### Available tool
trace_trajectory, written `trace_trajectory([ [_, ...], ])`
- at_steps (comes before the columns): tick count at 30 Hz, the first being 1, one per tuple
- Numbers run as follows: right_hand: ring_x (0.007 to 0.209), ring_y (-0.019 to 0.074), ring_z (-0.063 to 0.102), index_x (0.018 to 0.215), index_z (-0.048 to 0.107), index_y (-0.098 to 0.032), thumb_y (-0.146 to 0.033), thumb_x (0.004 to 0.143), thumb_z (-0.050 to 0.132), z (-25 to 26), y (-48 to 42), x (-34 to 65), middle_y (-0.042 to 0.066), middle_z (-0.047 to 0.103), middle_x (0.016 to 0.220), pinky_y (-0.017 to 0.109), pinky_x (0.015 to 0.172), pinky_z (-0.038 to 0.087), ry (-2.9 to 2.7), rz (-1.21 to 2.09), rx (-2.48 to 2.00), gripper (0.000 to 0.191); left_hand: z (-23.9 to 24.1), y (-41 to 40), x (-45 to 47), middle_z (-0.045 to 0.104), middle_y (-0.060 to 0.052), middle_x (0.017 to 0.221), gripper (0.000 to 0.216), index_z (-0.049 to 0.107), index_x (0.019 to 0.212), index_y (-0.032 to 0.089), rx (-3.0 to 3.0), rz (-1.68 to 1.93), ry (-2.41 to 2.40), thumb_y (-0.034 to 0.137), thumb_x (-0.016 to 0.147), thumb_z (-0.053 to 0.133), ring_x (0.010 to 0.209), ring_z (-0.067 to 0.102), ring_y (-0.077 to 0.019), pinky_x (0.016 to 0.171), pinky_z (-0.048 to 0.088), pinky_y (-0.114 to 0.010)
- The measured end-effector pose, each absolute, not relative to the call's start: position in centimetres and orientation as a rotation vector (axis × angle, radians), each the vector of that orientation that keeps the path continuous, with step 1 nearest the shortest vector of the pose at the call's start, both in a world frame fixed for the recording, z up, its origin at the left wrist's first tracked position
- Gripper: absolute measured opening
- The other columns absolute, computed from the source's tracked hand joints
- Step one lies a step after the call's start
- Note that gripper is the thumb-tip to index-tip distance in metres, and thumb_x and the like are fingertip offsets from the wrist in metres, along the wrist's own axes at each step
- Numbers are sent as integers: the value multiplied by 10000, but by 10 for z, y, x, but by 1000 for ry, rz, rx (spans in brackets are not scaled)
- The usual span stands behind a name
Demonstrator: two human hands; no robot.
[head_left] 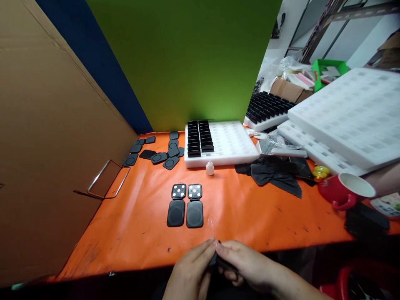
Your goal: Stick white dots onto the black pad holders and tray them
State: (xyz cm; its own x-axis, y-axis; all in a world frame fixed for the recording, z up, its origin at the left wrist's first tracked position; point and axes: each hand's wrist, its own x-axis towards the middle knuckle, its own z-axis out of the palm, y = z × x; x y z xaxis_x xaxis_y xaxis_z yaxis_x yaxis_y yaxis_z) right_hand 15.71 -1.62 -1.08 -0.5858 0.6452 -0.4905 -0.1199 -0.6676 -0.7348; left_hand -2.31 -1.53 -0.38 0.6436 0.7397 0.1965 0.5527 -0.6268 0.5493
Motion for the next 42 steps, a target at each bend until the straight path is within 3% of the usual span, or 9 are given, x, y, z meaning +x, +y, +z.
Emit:
trace_trajectory([
  [4,422,22,290,772,511,-129,-578,815,397,-14,-21,153,-20,429,623,158,375,186,-892,2182,-1054,465,-4,-16,-24,587,-79,1181,548,428,1251,213,2303,591,991,12,741,412,1061,559,-149,890,458,-237],
  [8,407,37,299,685,510,-123,-598,827,336,-23,-21,149,-37,388,525,175,386,216,-1041,2077,-1079,525,-2,-14,-21,647,-58,1063,411,495,1189,233,2033,600,1119,97,812,407,946,610,-141,826,478,-229],
  [12,395,32,264,687,511,-131,-529,817,436,-17,-17,146,-59,351,503,178,386,191,-966,2116,-1049,426,0,-8,-15,675,-43,841,208,615,926,199,1538,629,1286,296,841,452,781,624,-160,716,484,-240],
  [16,407,16,247,857,544,-133,-452,807,505,-4,-13,142,-53,397,602,168,382,159,-806,2143,-1010,325,-2,-1,-14,651,-38,706,284,583,714,155,1080,758,1301,401,812,480,664,598,-166,625,475,-254],
  [21,388,19,270,855,507,-147,-463,836,449,-1,-11,137,-52,422,600,165,361,164,-743,2095,-1029,322,0,-6,-18,678,-63,860,240,620,919,168,1252,788,1337,343,813,497,796,619,-188,723,488,-276],
  [27,376,19,209,692,433,-159,-490,826,444,-4,-13,141,-75,357,525,174,362,145,-786,2038,-1143,357,2,-13,-28,639,-49,1086,405,474,1204,256,2143,661,1200,132,820,443,966,607,-161,826,486,-249],
  [36,390,7,225,715,473,-141,-458,774,533,-5,-19,147,-52,411,577,178,373,75,-577,2165,-1135,328,1,-21,-28,638,-98,1096,509,397,1259,158,2501,526,1056,48,763,415,954,620,-146,814,496,-215],
  [42,361,9,227,759,499,-148,-475,796,495,-5,-17,141,-78,383,511,174,368,115,-420,2081,-1050,328,0,-8,-22,666,-50,1020,347,489,1172,213,2050,590,1193,163,835,419,896,631,-153,773,497,-238],
])
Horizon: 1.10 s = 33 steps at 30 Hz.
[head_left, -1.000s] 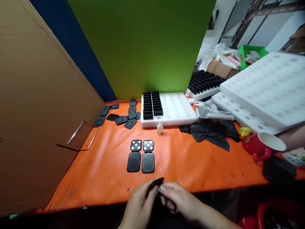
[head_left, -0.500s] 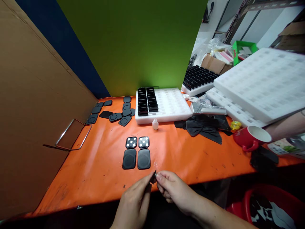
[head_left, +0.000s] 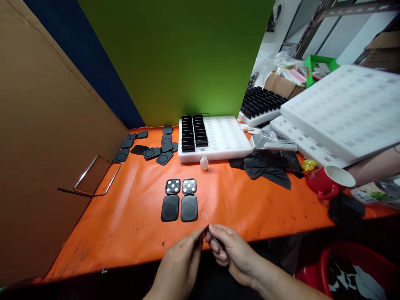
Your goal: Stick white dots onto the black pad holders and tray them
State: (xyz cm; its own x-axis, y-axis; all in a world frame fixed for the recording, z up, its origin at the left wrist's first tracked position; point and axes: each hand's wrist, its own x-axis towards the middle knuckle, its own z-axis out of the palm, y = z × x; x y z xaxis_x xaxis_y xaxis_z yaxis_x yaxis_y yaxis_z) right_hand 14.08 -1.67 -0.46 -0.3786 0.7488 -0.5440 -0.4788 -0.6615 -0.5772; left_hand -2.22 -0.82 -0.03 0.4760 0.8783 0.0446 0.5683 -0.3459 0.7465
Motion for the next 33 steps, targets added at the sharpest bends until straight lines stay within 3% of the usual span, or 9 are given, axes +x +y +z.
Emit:
trace_trajectory([
  [3,349,12,187,867,513,-176,-532,831,399,2,-12,142,-85,383,507,167,368,104,-423,2135,-976,376,2,5,-19,678,-38,889,210,561,980,183,1565,723,1346,297,852,440,827,628,-164,707,496,-243],
  [6,378,4,210,875,539,-150,-464,830,448,10,-9,143,-67,400,557,158,378,95,-495,2220,-997,330,5,9,-16,662,-23,766,209,563,863,156,1339,837,1378,346,828,484,743,617,-165,644,489,-240],
  [10,396,-4,227,824,518,-141,-393,820,484,16,-10,143,-50,408,612,149,378,94,-443,2236,-1023,255,2,-3,-17,681,-28,906,219,575,1025,196,1525,875,1316,264,834,491,816,635,-160,720,500,-247],
  [14,387,-10,242,789,482,-153,-335,799,516,13,-13,152,-46,421,622,134,373,78,-223,2347,-936,185,-2,-14,-21,667,-17,1026,390,512,1163,282,1975,932,1082,118,809,501,892,636,-151,778,501,-240],
  [19,366,19,289,821,513,-145,-334,799,478,4,-18,166,-47,415,544,134,351,118,156,2487,-801,194,-4,-17,-15,610,-54,1151,522,428,1245,275,2062,924,833,30,789,489,1024,585,-180,846,493,-286],
  [23,352,23,283,705,481,-146,-320,786,502,4,-21,168,-70,364,475,142,356,151,292,2322,-830,193,-5,-16,0,618,-61,1133,470,443,1228,266,1978,941,794,48,812,468,1020,586,-175,850,486,-294],
  [27,355,19,225,708,470,-157,-341,798,504,7,-11,180,-85,326,481,155,368,141,188,2099,-841,207,-16,16,22,662,-56,981,249,519,1097,205,1815,802,1081,214,872,413,893,628,-154,766,507,-266],
  [31,374,30,199,739,478,-171,-397,802,495,7,1,202,-83,312,496,175,375,140,-99,1832,-951,236,-33,80,38,630,-106,1030,351,444,1180,150,1826,785,1245,293,862,412,928,611,-203,771,500,-334],
  [33,381,31,205,748,479,-173,-442,792,503,3,1,209,-82,316,504,181,383,153,-214,1751,-1051,273,-36,102,39,548,-161,1177,477,361,1273,140,1879,780,1315,311,836,450,1069,533,-271,847,448,-438],
])
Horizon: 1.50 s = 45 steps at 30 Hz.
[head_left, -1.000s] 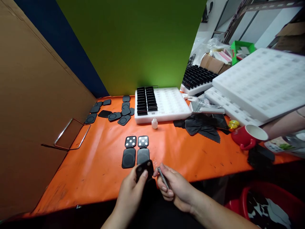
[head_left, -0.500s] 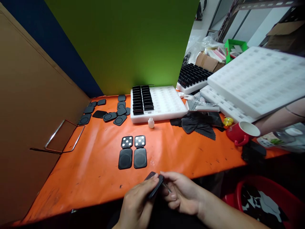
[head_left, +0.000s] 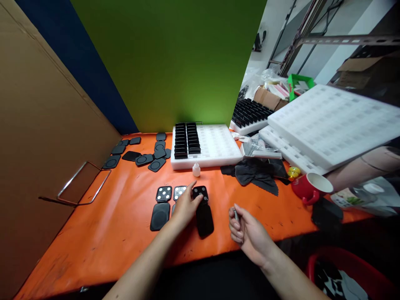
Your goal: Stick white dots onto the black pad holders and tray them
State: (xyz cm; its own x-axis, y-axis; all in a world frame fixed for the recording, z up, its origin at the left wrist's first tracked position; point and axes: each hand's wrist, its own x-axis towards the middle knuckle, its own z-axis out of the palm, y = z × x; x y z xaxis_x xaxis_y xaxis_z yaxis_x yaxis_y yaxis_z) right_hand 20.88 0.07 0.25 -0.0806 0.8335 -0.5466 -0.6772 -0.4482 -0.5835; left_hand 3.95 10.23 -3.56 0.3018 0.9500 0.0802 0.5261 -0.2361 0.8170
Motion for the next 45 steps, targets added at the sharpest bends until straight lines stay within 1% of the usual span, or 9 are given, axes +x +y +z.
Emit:
trace_trajectory([
  [4,393,34,212,745,480,-171,-508,780,498,-16,-7,213,-78,328,511,187,400,169,-375,1646,-1214,339,-33,96,34,329,-91,1403,520,392,1280,242,2069,712,1261,320,783,524,1288,264,-287,1028,205,-508],
  [13,424,53,258,718,508,-160,-500,803,474,-43,9,221,-58,360,518,202,412,165,-751,1409,-1465,353,-37,65,18,350,-43,1399,507,351,1297,307,2582,148,1064,376,810,474,1292,246,-297,1002,88,-625],
  [17,480,91,364,753,549,-165,-497,820,447,-52,15,226,-27,421,555,220,455,288,-951,1219,-1542,354,-33,64,7,350,-32,1399,506,370,1286,317,2592,148,1028,341,797,496,1288,252,-296,1004,131,-613],
  [21,744,183,545,872,580,-176,-469,819,463,-71,14,227,61,595,794,274,669,429,-1060,925,-1660,320,-30,80,-7,362,-9,1392,489,408,1261,338,2546,293,1126,289,785,511,1273,293,-265,1029,193,-534],
  [25,899,221,578,910,605,-181,-452,836,426,-84,13,226,91,640,941,296,790,452,-1211,837,-1690,332,-30,151,-37,468,-94,1282,360,483,1197,212,2341,465,1602,297,857,400,1189,403,-229,992,320,-410],
  [33,900,203,607,906,619,-184,-411,863,386,-82,15,223,92,652,968,259,780,480,-1336,790,-1733,328,-38,275,-64,481,-87,1222,352,494,1138,174,2001,481,1957,323,821,524,1077,483,-239,891,392,-479],
  [39,940,204,591,948,604,-177,-415,864,386,-86,15,225,100,640,1004,279,825,473,-1233,793,-1751,333,-29,274,-68,490,-90,1205,382,477,1159,174,1702,507,1875,319,811,537,1075,483,-248,892,378,-497],
  [43,992,208,565,1003,571,-173,-422,860,393,-91,14,227,111,610,1069,301,857,462,-1156,750,-1734,338,-12,234,-82,607,-103,1019,437,484,1135,155,1414,583,1690,371,760,551,946,579,-258,824,440,-444],
  [45,993,211,565,1018,560,-173,-422,863,388,-93,13,227,114,607,1074,313,857,462,-1150,736,-1721,340,-5,201,-86,646,-117,919,409,502,1090,118,1268,635,1546,392,799,412,883,617,-254,769,478,-398],
])
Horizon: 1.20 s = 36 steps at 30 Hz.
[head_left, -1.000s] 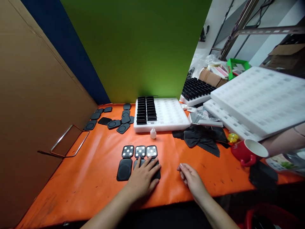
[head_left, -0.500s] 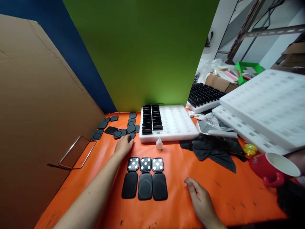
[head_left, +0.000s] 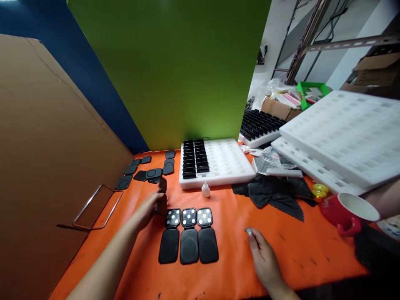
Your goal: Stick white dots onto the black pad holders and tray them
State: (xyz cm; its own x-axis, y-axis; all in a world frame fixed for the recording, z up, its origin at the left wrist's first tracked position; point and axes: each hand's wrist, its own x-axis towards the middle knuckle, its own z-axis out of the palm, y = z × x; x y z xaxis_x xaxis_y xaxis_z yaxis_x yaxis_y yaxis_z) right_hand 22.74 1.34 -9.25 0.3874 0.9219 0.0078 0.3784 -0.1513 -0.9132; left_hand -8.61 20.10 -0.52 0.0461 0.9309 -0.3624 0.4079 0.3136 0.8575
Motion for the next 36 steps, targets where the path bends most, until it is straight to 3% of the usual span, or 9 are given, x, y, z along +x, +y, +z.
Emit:
trace_trajectory([
  [3,1000,218,562,1018,566,-184,-403,863,396,-88,14,226,105,612,1066,329,865,454,-1235,749,-1682,318,2,146,-83,663,-133,870,416,489,1091,68,1097,697,1380,294,764,367,862,631,-233,770,485,-361],
  [9,930,186,574,990,568,-192,-310,878,394,-35,16,191,75,622,998,295,816,450,-1498,846,-1502,239,8,64,-43,680,-103,876,446,522,1114,120,741,692,1056,220,680,493,758,639,-222,614,480,-296],
  [12,853,149,577,987,556,-209,-262,863,433,-2,18,167,32,625,935,251,750,444,-1645,861,-1398,183,8,41,-19,671,-90,961,527,473,1159,144,697,710,1045,134,634,520,856,630,-228,735,465,-313],
  [16,793,130,562,905,557,-205,-263,869,431,24,20,153,12,608,853,227,690,416,-1757,750,-1434,143,4,21,-1,660,-57,981,701,237,1337,210,903,576,1111,117,680,466,885,617,-228,773,453,-355],
  [20,719,129,545,836,548,-193,-282,882,400,35,18,157,16,592,806,230,630,384,-1950,587,-1534,179,-1,10,4,501,-75,1258,655,222,1361,195,1317,637,1169,106,739,405,1135,468,-205,963,330,-332],
  [23,690,130,533,820,551,-186,-271,894,357,43,17,161,22,585,788,240,619,364,-2083,500,-1570,224,-5,6,6,417,-85,1335,634,175,1378,195,1454,652,1182,112,779,367,1154,447,-197,976,314,-337],
  [30,710,136,528,847,550,-182,-443,819,466,50,16,165,19,581,816,227,599,342,-2082,645,-1519,275,-6,3,8,572,-118,1159,497,405,1267,149,1428,609,1202,134,770,418,1126,477,-252,928,371,-349],
  [36,665,102,506,793,572,-194,-362,847,452,38,10,160,-11,566,742,207,584,325,-1971,763,-1454,213,-2,1,16,545,-123,1187,460,406,1240,138,1377,603,1225,147,780,407,1141,460,-260,928,378,-356],
])
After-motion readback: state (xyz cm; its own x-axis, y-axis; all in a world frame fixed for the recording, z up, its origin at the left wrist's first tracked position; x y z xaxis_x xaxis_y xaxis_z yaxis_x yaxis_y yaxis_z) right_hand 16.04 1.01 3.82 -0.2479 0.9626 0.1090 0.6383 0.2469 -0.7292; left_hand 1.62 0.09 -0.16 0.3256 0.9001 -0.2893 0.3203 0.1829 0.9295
